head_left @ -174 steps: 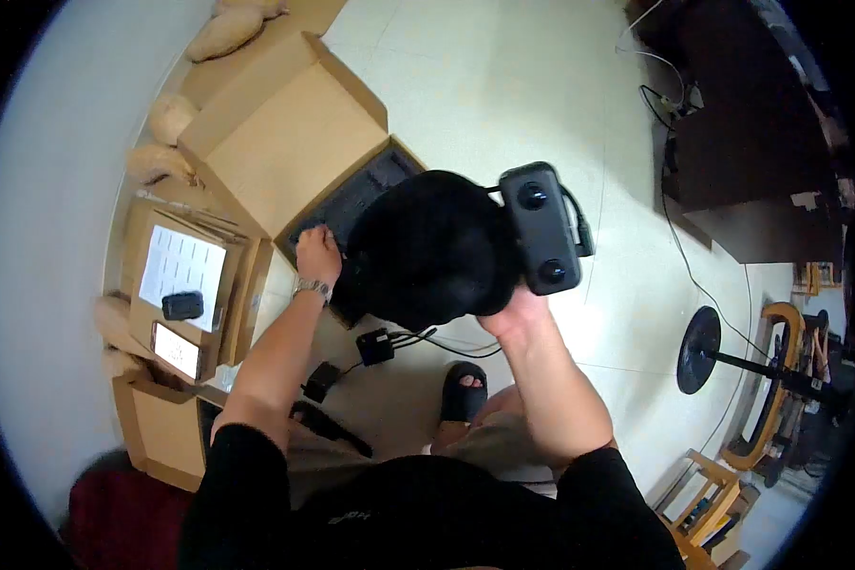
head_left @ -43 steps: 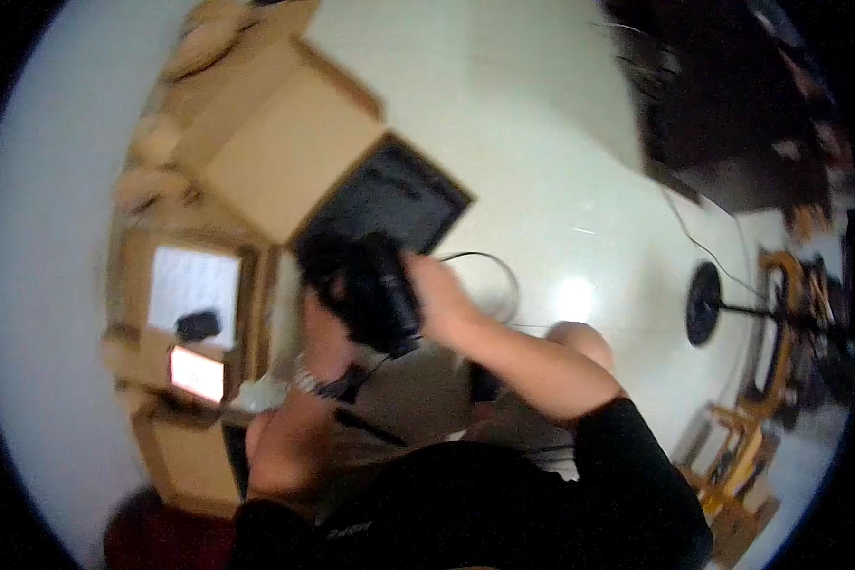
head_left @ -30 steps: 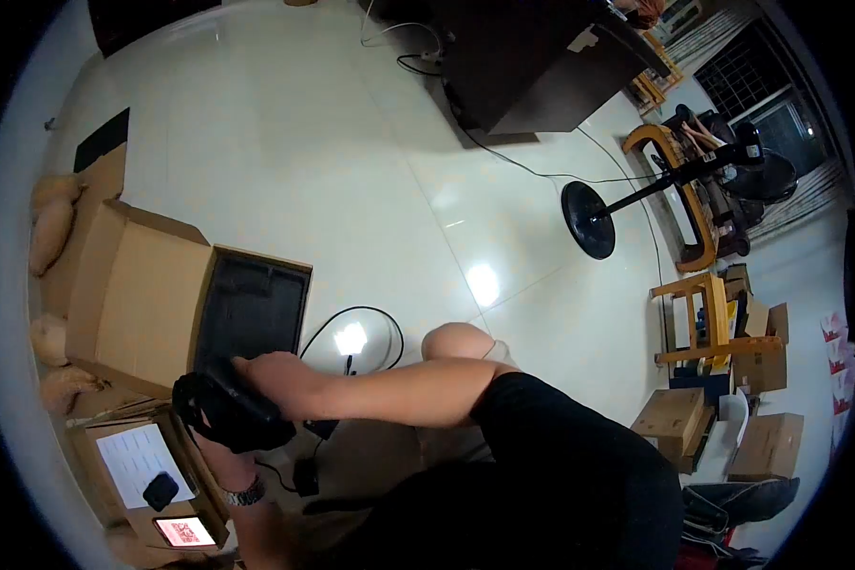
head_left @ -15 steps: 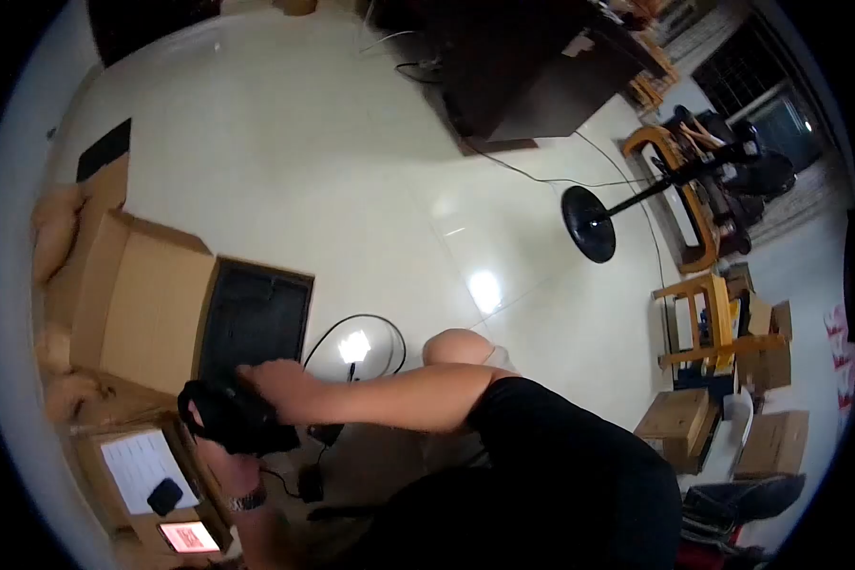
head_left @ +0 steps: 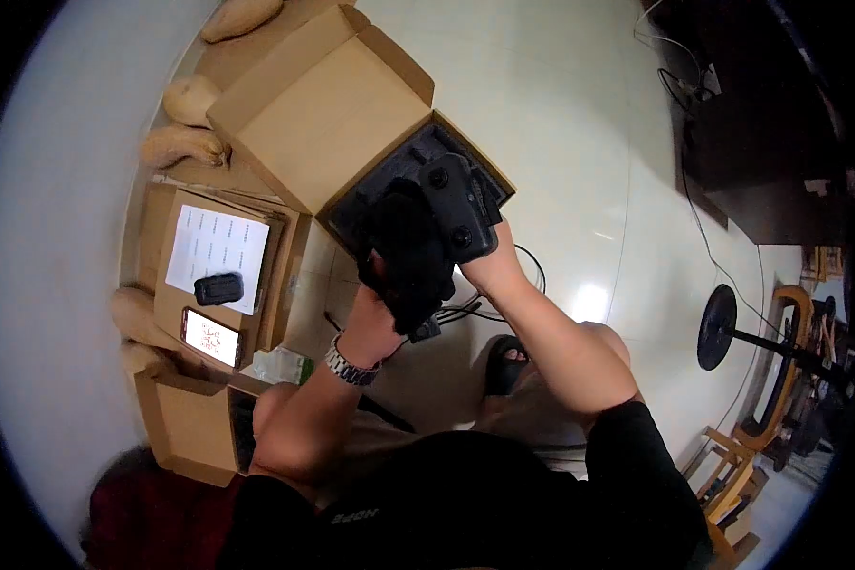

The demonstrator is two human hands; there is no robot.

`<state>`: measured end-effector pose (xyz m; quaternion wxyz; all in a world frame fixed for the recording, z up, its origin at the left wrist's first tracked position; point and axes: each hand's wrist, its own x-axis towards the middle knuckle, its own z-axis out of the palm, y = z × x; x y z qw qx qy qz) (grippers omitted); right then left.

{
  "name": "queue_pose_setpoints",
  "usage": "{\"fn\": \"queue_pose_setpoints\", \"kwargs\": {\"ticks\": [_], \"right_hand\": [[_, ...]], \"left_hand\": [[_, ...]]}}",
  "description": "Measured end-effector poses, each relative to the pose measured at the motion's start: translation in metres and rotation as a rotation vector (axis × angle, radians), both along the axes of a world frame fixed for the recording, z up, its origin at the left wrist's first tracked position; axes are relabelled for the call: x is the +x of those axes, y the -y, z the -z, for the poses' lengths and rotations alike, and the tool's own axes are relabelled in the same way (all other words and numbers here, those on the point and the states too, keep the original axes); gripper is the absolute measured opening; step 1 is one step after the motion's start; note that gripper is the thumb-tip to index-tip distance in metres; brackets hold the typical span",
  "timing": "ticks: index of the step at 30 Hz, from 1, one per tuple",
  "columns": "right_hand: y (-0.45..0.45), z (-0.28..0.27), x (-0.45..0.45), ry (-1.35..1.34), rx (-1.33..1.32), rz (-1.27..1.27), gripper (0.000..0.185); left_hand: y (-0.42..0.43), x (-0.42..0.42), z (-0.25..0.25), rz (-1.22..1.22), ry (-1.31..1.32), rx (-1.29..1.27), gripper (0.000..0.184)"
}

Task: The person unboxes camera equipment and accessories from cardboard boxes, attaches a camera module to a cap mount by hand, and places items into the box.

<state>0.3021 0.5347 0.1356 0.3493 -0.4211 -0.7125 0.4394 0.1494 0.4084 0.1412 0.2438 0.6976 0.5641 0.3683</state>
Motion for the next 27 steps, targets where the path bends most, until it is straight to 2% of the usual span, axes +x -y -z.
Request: {"fn": "queue_pose_setpoints", "kwargs": {"ticks": [2,6,8,9,11,12,13,15,18,23,27], "right_hand": [[0.002,-0.009,0.001,0.051,0.014,-0.021,0.033],[0.011,-0.022,-0.003,0.146,-0.047,0.014,0.033],[0.016,-0.023,-0.005,0.166,-0.028,0.007,0.031],[0.017,-0.023,-0.006,0.186,-0.006,0.004,0.029],[0.019,-0.015,-0.006,0.236,0.006,-0.009,0.028],[0.021,-0.012,-0.006,0.288,0.017,-0.02,0.028],[0.022,-0.013,-0.007,0.287,0.016,-0.021,0.028],[0.025,-0.019,-0.008,0.277,0.163,-0.088,0.026],[0.025,-0.021,-0.01,0.412,0.094,-0.051,0.024],[0.023,-0.024,-0.007,0.386,0.185,-0.044,0.021],[0.023,-0.027,-0.007,0.444,0.218,-0.043,0.022]], "left_hand": [[-0.002,0.003,0.007,-0.007,0.145,-0.112,0.047],[-0.007,0.011,-0.004,-0.09,0.209,-0.07,0.048],[-0.008,0.015,-0.005,-0.147,0.664,-0.275,0.048],[-0.01,0.015,-0.008,-0.149,0.664,-0.275,0.048],[-0.014,0.014,-0.015,-0.152,0.438,-0.157,0.048],[-0.012,0.018,-0.005,-0.152,0.437,-0.157,0.048],[-0.01,0.023,0.009,-0.204,0.608,-0.18,0.048],[-0.006,0.025,0.019,-0.255,0.78,-0.201,0.048],[-0.003,0.022,0.011,-0.232,0.537,-0.176,0.048],[-0.01,0.022,-0.002,-0.175,0.403,-0.03,0.047],[-0.014,0.012,-0.002,-0.137,0.487,-0.042,0.043]]}}
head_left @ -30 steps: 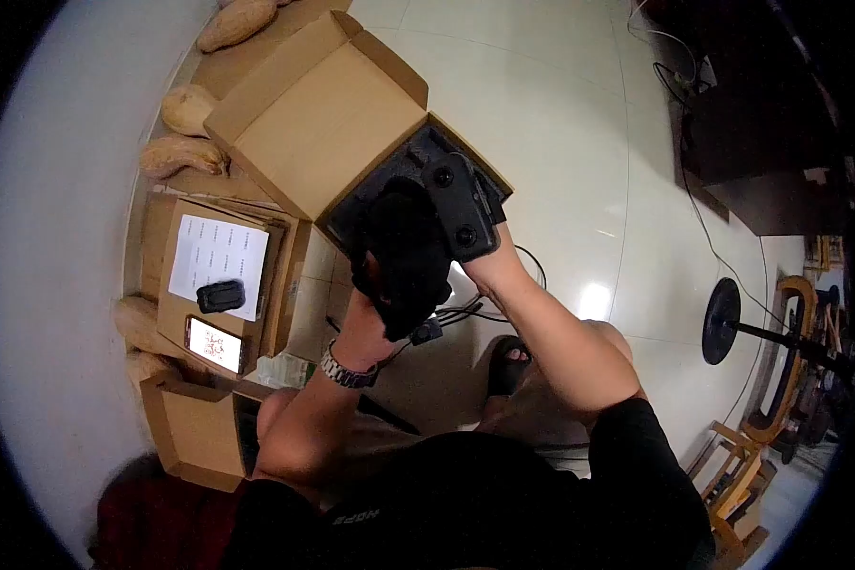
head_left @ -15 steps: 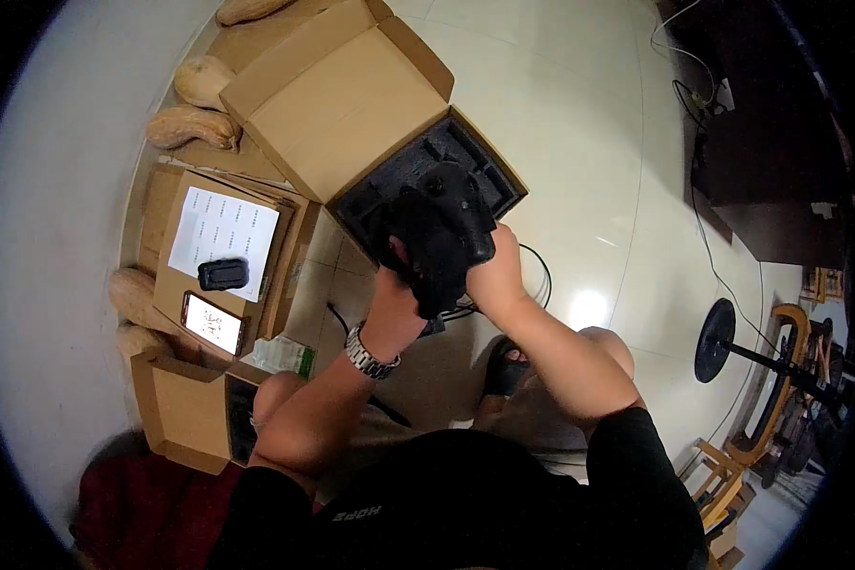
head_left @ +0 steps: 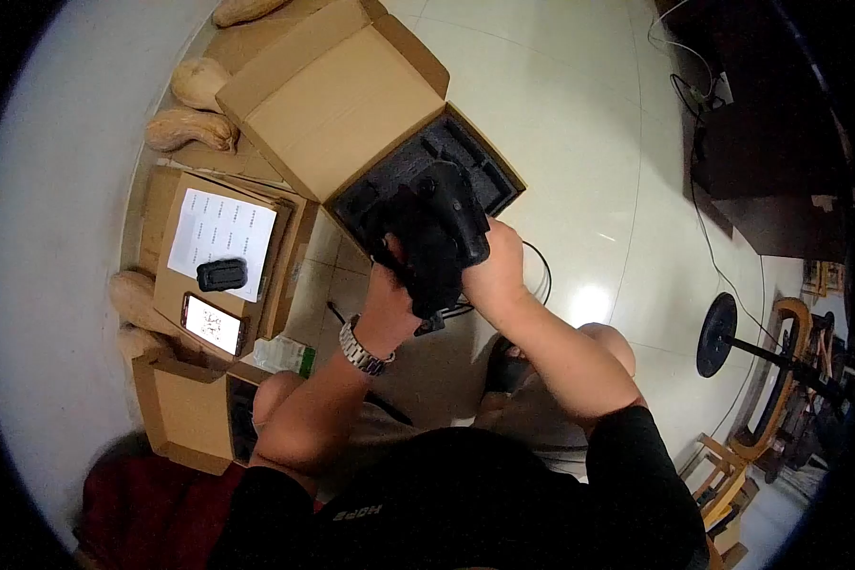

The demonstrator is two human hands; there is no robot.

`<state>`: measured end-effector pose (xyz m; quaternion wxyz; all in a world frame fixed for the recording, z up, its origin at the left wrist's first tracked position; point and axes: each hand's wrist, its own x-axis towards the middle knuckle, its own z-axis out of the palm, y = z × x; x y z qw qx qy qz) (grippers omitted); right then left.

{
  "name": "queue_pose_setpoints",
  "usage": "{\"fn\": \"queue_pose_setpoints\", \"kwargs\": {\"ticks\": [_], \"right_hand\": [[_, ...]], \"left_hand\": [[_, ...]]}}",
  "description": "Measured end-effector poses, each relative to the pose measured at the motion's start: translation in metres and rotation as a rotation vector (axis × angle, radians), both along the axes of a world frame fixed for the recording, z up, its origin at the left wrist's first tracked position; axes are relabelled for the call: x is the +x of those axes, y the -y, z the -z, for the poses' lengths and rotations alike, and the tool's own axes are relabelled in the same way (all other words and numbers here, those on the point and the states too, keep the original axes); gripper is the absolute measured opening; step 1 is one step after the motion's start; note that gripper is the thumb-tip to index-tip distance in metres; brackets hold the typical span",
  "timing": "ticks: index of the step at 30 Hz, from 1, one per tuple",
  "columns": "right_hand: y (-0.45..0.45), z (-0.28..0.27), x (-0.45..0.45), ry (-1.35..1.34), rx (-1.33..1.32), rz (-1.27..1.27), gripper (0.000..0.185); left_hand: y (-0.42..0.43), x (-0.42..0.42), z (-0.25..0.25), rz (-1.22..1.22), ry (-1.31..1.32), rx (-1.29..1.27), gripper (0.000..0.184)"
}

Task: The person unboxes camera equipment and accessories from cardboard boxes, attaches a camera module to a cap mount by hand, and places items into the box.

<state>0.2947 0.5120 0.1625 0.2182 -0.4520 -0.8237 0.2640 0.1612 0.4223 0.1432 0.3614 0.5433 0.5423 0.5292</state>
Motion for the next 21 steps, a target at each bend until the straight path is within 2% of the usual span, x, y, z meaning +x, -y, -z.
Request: {"fn": "queue_pose_setpoints", "kwargs": {"ticks": [2,3,5,9,11,12,14,15,16,18,20,21], "right_hand": [[0.002,0.006,0.001,0.007,0.002,-0.004,0.022],[0.003,0.009,0.001,0.013,0.006,-0.012,0.023],[0.003,0.012,0.002,0.026,0.021,-0.031,0.023],[0.003,0.007,0.001,0.038,0.029,-0.045,0.024],[0.002,0.008,0.002,0.023,0.037,-0.049,0.025],[0.002,0.008,0.002,0.009,0.044,-0.057,0.025],[0.002,0.008,0.003,0.012,0.033,-0.053,0.026],[0.002,0.008,0.003,0.015,0.02,-0.052,0.026],[0.003,0.008,0.003,0.015,0.02,-0.05,0.026],[0.005,0.007,0.003,0.066,-0.01,-0.043,0.026],[0.005,0.002,0.002,0.075,-0.014,-0.046,0.026],[0.005,0.0,0.003,0.083,-0.02,-0.042,0.027]], "left_hand": [[0.0,-0.006,0.007,0.033,-0.519,0.114,0.04],[0.001,-0.003,0.006,0.033,-0.52,0.115,0.04],[0.003,0.006,0.001,0.0,0.15,-0.127,0.039],[0.003,0.005,0.003,0.003,-0.002,-0.091,0.039],[0.004,0.005,0.003,-0.013,-0.208,0.032,0.041],[0.004,0.004,0.003,-0.01,-0.209,0.033,0.041],[0.005,0.004,0.004,0.02,0.073,-0.079,0.052],[0.005,0.004,0.002,0.022,0.073,-0.08,0.052],[0.003,0.004,-0.001,0.058,0.346,-0.2,0.053],[0.005,0.001,0.006,0.09,0.62,-0.318,0.054],[0.013,-0.004,0.033,0.068,-0.637,0.063,0.054],[0.014,-0.002,0.033,0.064,-0.636,0.062,0.054]]}}
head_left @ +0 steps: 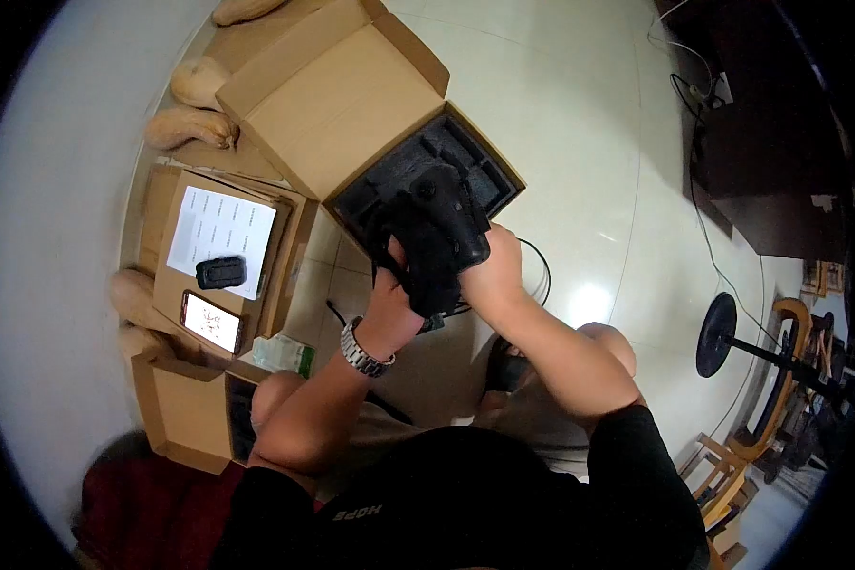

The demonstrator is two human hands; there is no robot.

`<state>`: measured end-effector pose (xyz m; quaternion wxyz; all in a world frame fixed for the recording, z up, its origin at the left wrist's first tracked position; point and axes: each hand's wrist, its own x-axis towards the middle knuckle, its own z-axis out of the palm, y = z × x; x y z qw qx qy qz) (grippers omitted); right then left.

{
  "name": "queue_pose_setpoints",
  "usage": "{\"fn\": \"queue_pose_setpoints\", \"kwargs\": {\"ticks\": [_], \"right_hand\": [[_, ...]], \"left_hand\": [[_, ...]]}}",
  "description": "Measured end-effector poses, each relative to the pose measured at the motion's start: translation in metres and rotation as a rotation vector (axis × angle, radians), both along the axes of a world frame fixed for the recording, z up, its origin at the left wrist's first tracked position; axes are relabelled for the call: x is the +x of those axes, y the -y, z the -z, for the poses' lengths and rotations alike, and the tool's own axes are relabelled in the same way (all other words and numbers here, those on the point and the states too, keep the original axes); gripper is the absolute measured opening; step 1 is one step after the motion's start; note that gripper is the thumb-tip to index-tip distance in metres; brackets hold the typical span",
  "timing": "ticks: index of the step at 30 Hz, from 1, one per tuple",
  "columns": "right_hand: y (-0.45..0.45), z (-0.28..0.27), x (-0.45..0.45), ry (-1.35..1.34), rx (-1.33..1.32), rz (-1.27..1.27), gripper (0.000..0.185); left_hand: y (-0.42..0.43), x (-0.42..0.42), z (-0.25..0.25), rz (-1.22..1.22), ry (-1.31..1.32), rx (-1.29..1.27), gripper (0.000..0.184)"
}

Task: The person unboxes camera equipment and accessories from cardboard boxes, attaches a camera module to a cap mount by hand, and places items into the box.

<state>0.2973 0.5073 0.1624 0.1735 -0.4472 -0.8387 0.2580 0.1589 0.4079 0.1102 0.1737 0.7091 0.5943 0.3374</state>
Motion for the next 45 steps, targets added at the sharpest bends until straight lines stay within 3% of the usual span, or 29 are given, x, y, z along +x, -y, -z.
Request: {"fn": "queue_pose_setpoints", "kwargs": {"ticks": [5,9,12,14,18,19,21,22,26,31,33,36,39,43,45], "right_hand": [[-0.001,0.002,0.001,-0.046,0.007,-0.006,0.027],[0.0,0.005,0.002,0.009,0.029,-0.047,0.026],[0.001,-0.006,0.002,0.031,0.019,-0.039,0.026],[0.002,-0.005,0.002,0.04,-0.006,-0.019,0.026],[0.001,0.002,0.002,-0.001,0.053,-0.016,0.024],[0.0,0.0,0.002,-0.003,0.053,-0.014,0.024],[0.001,-0.005,0.001,-0.017,0.035,-0.009,0.023],[0.002,-0.004,0.002,-0.018,0.034,-0.008,0.023],[0.006,-0.003,0.005,0.019,0.085,-0.054,0.026],[0.003,0.0,0.004,-0.063,-0.057,0.012,0.031],[-0.001,0.0,0.001,-0.364,-0.04,-0.06,0.038],[-0.003,0.003,-0.003,-0.448,0.08,-0.101,0.043],[-0.001,0.003,0.0,-0.454,-0.023,-0.135,0.047],[0.004,0.01,0.0,-0.456,-0.029,-0.124,0.051],[0.006,0.026,0.006,-0.475,-0.175,-0.106,0.054]], "left_hand": [[-0.001,0.002,-0.021,0.043,0.557,-0.157,0.053],[-0.002,0.001,-0.019,0.034,0.542,-0.178,0.056],[-0.002,0.002,-0.019,0.028,0.389,-0.087,0.057],[0.001,0.002,-0.011,-0.021,0.106,0.031,0.058],[0.0,0.004,-0.019,-0.004,0.209,-0.002,0.061],[-0.001,0.007,-0.021,-0.013,0.599,-0.128,0.063],[-0.001,0.007,-0.022,-0.023,0.988,-0.259,0.064],[-0.001,0.003,-0.021,-0.003,0.725,-0.201,0.064],[-0.002,-0.003,-0.025,0.008,0.195,-0.004,0.064],[0.004,0.006,-0.029,-0.072,0.475,-0.125,0.065],[0.006,0.007,-0.028,-0.085,0.531,-0.114,0.066],[0.008,0.006,-0.026,-0.049,0.246,0.065,0.068],[0.01,0.003,-0.021,-0.017,0.034,0.213,0.066],[0.022,0.005,-0.018,-0.02,-0.048,0.149,0.066],[0.025,0.007,-0.013,-0.004,-0.072,0.135,0.066]]}}
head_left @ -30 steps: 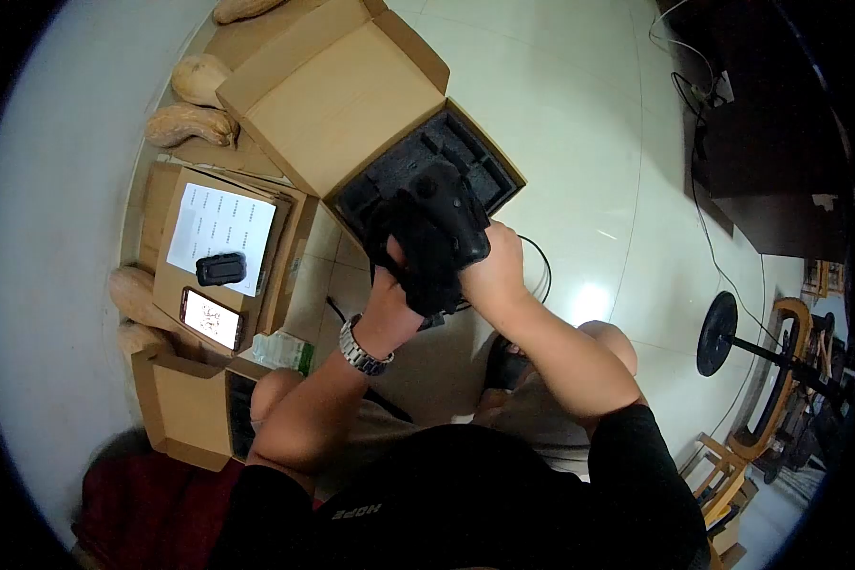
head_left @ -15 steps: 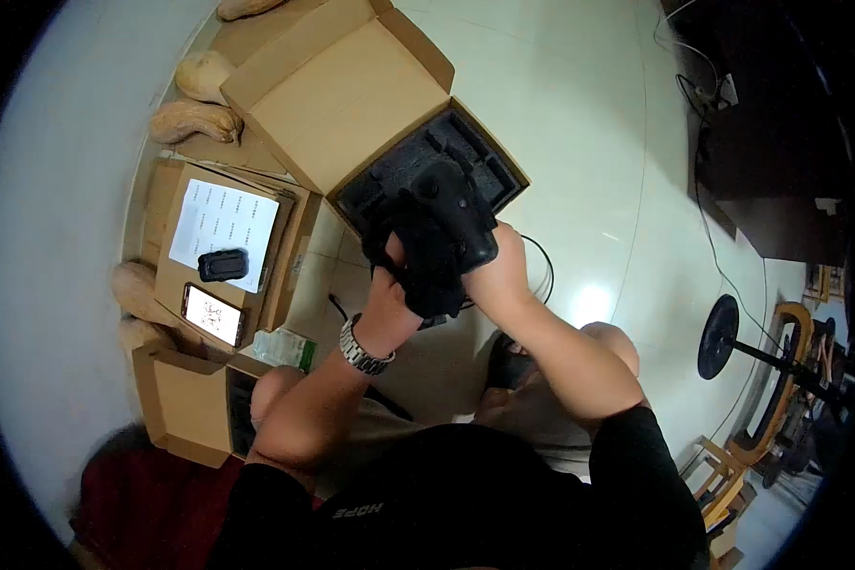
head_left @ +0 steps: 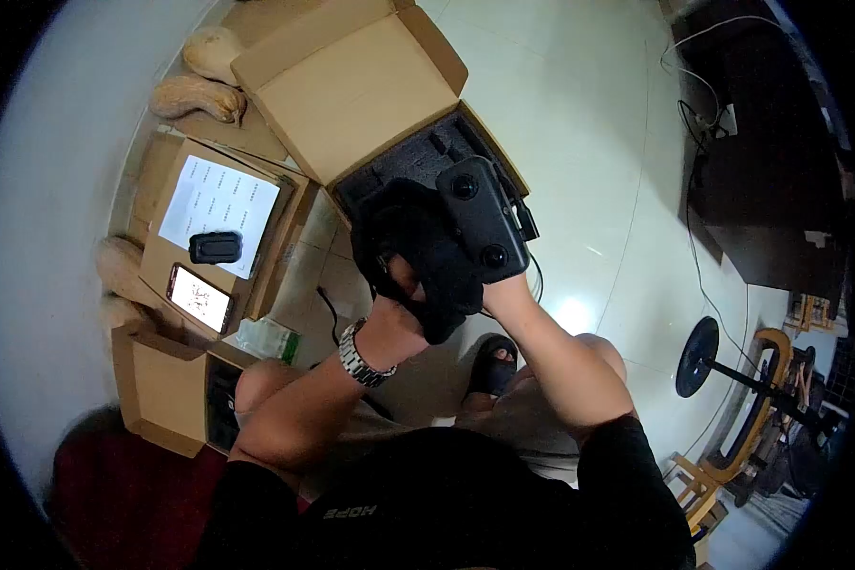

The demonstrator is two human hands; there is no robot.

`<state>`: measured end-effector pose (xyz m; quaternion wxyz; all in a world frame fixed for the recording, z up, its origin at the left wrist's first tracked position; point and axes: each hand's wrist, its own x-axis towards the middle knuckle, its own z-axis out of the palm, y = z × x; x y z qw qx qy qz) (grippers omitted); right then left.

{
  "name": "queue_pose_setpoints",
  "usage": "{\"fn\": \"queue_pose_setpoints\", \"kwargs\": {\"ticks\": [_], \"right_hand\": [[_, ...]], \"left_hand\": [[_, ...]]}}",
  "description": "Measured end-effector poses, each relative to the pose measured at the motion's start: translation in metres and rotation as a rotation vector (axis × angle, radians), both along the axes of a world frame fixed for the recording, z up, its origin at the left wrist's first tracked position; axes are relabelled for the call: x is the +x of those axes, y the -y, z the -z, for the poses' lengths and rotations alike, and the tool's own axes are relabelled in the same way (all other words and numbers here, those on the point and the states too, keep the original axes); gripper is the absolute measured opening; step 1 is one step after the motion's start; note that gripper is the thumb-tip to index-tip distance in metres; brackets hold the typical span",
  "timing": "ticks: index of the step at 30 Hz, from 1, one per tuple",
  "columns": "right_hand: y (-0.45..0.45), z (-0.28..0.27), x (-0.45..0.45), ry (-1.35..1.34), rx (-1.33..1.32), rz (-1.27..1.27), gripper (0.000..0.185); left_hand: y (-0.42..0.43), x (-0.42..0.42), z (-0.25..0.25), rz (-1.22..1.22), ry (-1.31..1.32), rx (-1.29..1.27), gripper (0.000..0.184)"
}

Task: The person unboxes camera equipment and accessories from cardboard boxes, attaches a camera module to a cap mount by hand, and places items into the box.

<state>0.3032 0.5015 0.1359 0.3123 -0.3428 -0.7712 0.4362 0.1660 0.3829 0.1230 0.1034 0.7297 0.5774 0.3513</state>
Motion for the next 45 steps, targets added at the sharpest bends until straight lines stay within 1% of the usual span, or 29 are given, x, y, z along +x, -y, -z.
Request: {"fn": "queue_pose_setpoints", "kwargs": {"ticks": [1,3,5,6,10,12,15,17,19,20,22,24,25,26,28,31,32,33,34,36,37,38,39,40,41,42,43,45], "right_hand": [[0.001,0.008,0.003,0.0,-0.049,-0.005,0.055],[0.002,0.016,0.008,0.058,-0.023,-0.021,0.055],[0.003,0.013,0.009,0.07,0.027,-0.056,0.055],[0.003,0.01,0.008,0.06,0.066,-0.085,0.055],[0.005,0.003,0.01,0.05,0.028,-0.109,0.052],[0.005,0.003,0.01,0.05,0.054,-0.113,0.051],[0.004,0.002,0.009,0.059,0.149,-0.099,0.05],[0.003,-0.001,0.008,0.081,0.248,-0.077,0.049],[0.003,-0.004,0.006,0.086,0.295,-0.064,0.048],[0.004,-0.005,0.005,0.086,0.289,-0.065,0.048],[0.005,-0.007,0.006,0.041,0.178,-0.089,0.044],[0.007,-0.011,0.01,0.222,-0.021,-0.132,0.046],[0.007,-0.011,0.01,0.22,-0.021,-0.131,0.046],[0.008,-0.01,0.011,0.273,0.018,-0.124,0.046],[0.01,-0.008,0.011,0.32,0.056,-0.123,0.046],[0.01,-0.007,0.013,0.221,-0.061,-0.046,0.047],[0.007,-0.01,0.013,0.086,0.056,-0.028,0.046],[0.0,-0.008,0.018,0.149,0.226,-0.037,0.047],[-0.007,-0.008,0.023,0.206,0.4,-0.031,0.048],[-0.021,-0.015,0.032,0.125,0.276,0.062,0.045],[-0.026,-0.019,0.038,0.103,0.235,0.11,0.044],[-0.03,-0.013,0.043,-0.214,-0.167,0.219,0.037],[-0.033,-0.017,0.043,-0.532,-0.569,0.318,0.031],[-0.039,-0.027,0.049,-0.601,-0.745,0.36,0.028],[-0.041,-0.036,0.05,-0.652,-0.811,0.438,0.03],[-0.046,-0.038,0.055,-0.694,-0.882,0.435,0.031],[-0.052,-0.039,0.059,-0.736,-0.953,0.429,0.032],[-0.057,-0.039,0.062,-0.76,-0.95,0.381,0.033]], "left_hand": [[0.0,0.003,0.005,0.02,0.147,-0.087,0.068],[0.001,0.006,0.005,0.037,0.303,-0.171,0.07],[0.003,0.005,-0.004,0.017,0.032,0.042,0.071],[0.003,0.004,-0.008,0.014,0.036,0.042,0.071],[0.008,0.006,-0.01,0.025,0.022,0.051,0.068],[0.009,0.007,-0.01,0.015,0.033,0.036,0.067],[0.008,0.005,-0.018,0.068,-0.04,0.069,0.065],[0.007,0.007,-0.02,0.061,0.032,0.015,0.063],[0.005,0.006,-0.023,0.045,-0.004,0.037,0.062],[0.004,0.007,-0.023,0.037,-0.023,0.048,0.061],[0.0,0.009,-0.023,-0.015,-0.059,0.058,0.059],[-0.002,0.013,-0.02,-0.058,-0.078,0.058,0.058],[-0.001,0.015,-0.018,-0.069,-0.033,0.039,0.057],[0.0,0.016,-0.017,-0.081,0.012,0.019,0.057],[0.0,0.015,-0.017,-0.079,0.038,0.008,0.056],[-0.001,0.014,-0.014,-0.072,0.085,-0.02,0.055],[-0.002,0.013,-0.012,-0.058,0.105,-0.033,0.055],[-0.003,0.011,-0.008,-0.06,0.103,-0.034,0.055],[-0.006,0.008,-0.006,-0.056,0.204,-0.038,0.052],[-0.01,0.003,-0.01,-0.05,0.305,-0.042,0.05],[-0.014,-0.001,-0.029,-0.124,0.478,-0.089,0.048],[-0.017,-0.003,-0.04,-0.198,0.65,-0.134,0.047],[-0.019,-0.002,-0.04,-0.191,0.648,-0.131,0.047],[-0.02,-0.002,-0.039,-0.21,1.148,-0.361,0.046],[-0.021,-0.002,-0.038,-0.221,1.644,-0.601,0.046],[-0.02,-0.003,-0.036,-0.218,1.64,-0.601,0.046],[-0.019,-0.005,-0.032,-0.191,1.612,-0.669,0.049],[-0.015,-0.006,-0.021,-0.163,1.581,-0.735,0.055]]}}
